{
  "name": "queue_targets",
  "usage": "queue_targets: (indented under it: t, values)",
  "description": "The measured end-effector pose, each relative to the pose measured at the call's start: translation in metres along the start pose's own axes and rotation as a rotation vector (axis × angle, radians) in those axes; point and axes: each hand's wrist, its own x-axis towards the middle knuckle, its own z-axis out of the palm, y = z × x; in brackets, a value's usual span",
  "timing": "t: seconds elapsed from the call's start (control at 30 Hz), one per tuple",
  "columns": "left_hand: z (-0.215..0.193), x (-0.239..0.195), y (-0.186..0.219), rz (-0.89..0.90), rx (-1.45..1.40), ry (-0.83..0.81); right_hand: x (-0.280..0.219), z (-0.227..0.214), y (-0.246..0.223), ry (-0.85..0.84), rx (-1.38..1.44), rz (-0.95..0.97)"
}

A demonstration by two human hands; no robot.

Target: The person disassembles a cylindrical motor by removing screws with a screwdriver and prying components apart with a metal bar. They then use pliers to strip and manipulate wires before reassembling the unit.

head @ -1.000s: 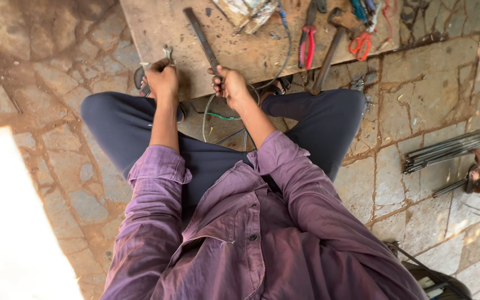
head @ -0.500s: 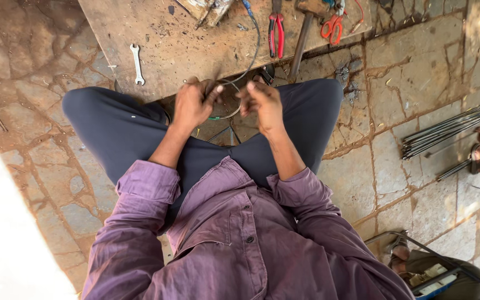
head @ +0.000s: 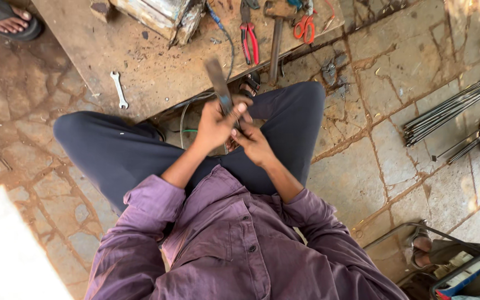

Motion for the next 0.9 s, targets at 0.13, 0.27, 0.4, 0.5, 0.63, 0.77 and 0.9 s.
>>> queue_targets:
  t: [0.13,0.27,0.4,0.5,0.63,0.77,0.9]
  values:
    - [0.015,-0.005,0.027,0.293,0.428,0.007,0.004,-0.003,0.009,0.071,0.019,-0.128]
    - [0.019,-0.006,0.046,0.384,0.570,-0.010,0.004,-0.010,0.014,0.066,-0.279,-0.222]
    - [0.021,-0.011,0.052,0.432,0.613,-0.011,-0.001,-0.013,0.016,0.044,-0.238,-0.253]
    - [0.019,-0.011,0.055,0.451,0.672,-0.036,-0.001,-0.014,0.017,0.011,-0.291,-0.365]
    - [0.020,-0.012,0.058,0.536,0.671,-0.045,-0.005,-0.013,0.016,0.031,-0.251,-0.367]
    - [0.021,-0.010,0.055,0.529,0.668,-0.059,-0.007,-0.013,0.000,-0.011,-0.149,-0.406]
    - [0.015,-0.002,0.046,0.371,0.801,-0.044,-0.051,-0.058,-0.043,0.166,0.106,-0.194]
